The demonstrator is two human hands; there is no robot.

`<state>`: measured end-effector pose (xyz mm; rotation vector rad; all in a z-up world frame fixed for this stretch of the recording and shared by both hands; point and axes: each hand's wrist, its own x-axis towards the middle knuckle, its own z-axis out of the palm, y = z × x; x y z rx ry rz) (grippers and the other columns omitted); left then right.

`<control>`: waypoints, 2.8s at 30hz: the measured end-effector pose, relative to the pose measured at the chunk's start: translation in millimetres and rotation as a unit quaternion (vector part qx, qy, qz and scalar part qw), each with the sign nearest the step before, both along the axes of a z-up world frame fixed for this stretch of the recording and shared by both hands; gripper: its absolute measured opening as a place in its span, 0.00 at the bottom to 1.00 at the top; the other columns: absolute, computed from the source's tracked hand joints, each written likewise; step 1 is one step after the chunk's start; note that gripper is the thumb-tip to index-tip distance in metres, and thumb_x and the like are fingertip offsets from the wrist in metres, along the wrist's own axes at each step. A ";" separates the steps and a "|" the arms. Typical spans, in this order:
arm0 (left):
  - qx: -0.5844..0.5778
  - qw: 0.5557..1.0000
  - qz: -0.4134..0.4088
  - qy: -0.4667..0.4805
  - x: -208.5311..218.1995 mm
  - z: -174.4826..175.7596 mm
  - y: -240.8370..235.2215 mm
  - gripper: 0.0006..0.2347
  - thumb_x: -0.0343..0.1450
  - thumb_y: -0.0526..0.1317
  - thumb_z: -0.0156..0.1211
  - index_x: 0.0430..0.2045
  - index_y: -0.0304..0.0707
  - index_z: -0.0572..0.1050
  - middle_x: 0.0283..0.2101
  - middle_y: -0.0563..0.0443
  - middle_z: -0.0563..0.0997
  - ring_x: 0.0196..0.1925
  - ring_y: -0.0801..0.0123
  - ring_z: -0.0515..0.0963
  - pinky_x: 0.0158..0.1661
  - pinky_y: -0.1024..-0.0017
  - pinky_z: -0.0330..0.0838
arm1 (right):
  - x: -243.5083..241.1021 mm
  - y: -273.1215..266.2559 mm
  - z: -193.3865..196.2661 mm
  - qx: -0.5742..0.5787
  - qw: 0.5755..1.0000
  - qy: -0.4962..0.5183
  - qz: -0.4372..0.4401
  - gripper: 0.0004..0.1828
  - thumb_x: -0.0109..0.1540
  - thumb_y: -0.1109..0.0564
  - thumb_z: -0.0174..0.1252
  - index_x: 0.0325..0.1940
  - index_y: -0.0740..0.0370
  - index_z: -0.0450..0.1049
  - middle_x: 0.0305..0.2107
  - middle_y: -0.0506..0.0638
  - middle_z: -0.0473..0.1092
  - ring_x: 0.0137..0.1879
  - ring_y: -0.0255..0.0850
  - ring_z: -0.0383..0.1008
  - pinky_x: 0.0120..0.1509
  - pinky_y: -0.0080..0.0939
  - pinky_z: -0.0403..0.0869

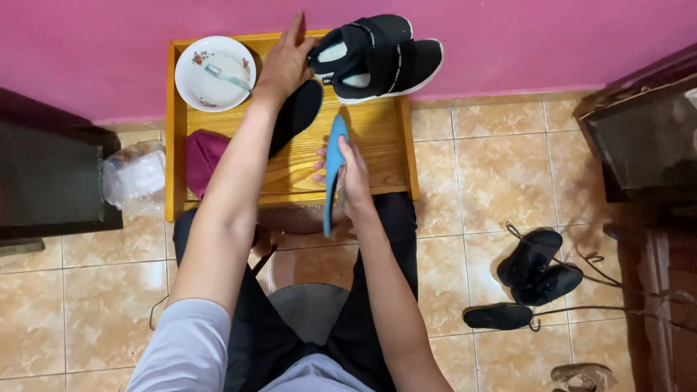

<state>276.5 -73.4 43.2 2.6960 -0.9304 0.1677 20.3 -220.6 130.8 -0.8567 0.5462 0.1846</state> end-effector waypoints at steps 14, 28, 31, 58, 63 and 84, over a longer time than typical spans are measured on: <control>-0.071 0.970 -0.033 -0.232 -89.8 148.1 -13.0 0.08 0.72 0.35 0.60 0.43 0.38 0.71 0.49 0.40 0.72 0.48 0.48 0.72 0.41 0.55 0.64 | -4.9 -2.4 -13.2 -0.073 0.997 -0.034 -0.013 0.27 0.65 0.42 0.53 0.58 0.67 0.71 0.36 0.57 0.77 0.25 0.36 0.73 0.21 0.31 0.69; -0.123 0.963 0.107 -0.214 -355.1 19.9 41.1 0.09 0.69 0.42 0.62 0.41 0.47 0.74 0.41 0.49 0.72 0.41 0.53 0.73 0.40 0.58 0.65 | -14.6 -25.8 -87.9 -0.001 0.998 0.012 -0.054 0.23 0.69 0.41 0.44 0.43 0.64 0.70 0.31 0.56 0.77 0.26 0.42 0.74 0.26 0.41 0.77; -0.121 0.979 0.115 -0.117 -368.9 41.6 41.8 0.08 0.73 0.48 0.58 0.39 0.49 0.74 0.38 0.53 0.71 0.40 0.59 0.72 0.40 0.63 0.65 | -19.3 -31.9 -101.2 -0.051 0.998 0.013 -0.019 0.27 0.61 0.33 0.49 0.37 0.59 0.74 0.25 0.51 0.72 0.25 0.39 0.71 0.23 0.36 0.74; -0.161 0.956 0.223 -0.104 -310.5 30.7 72.5 0.05 0.74 0.37 0.51 0.41 0.49 0.68 0.45 0.54 0.71 0.44 0.61 0.82 0.36 0.63 0.84 | -66.7 35.0 39.1 -0.670 0.563 -0.181 0.449 0.15 0.65 0.45 0.55 0.44 0.55 0.80 0.41 0.54 0.73 0.51 0.60 0.77 0.55 0.62 0.75; -0.199 0.961 0.176 -0.074 -309.1 31.4 79.1 0.06 0.72 0.37 0.54 0.41 0.47 0.68 0.40 0.52 0.71 0.45 0.57 0.80 0.35 0.60 0.83 | -39.0 52.6 -7.8 -0.725 0.530 -0.123 0.423 0.18 0.61 0.46 0.55 0.39 0.61 0.81 0.37 0.62 0.76 0.50 0.65 0.78 0.55 0.66 0.77; -0.141 0.966 0.201 -0.079 -323.9 66.1 83.6 0.06 0.72 0.37 0.56 0.35 0.51 0.66 0.42 0.61 0.65 0.48 0.69 0.72 0.31 0.70 0.82 | -62.4 84.8 46.8 -0.598 0.631 -0.096 0.485 0.33 0.59 0.48 0.63 0.65 0.60 0.64 0.65 0.69 0.59 0.71 0.68 0.62 0.74 0.65 0.66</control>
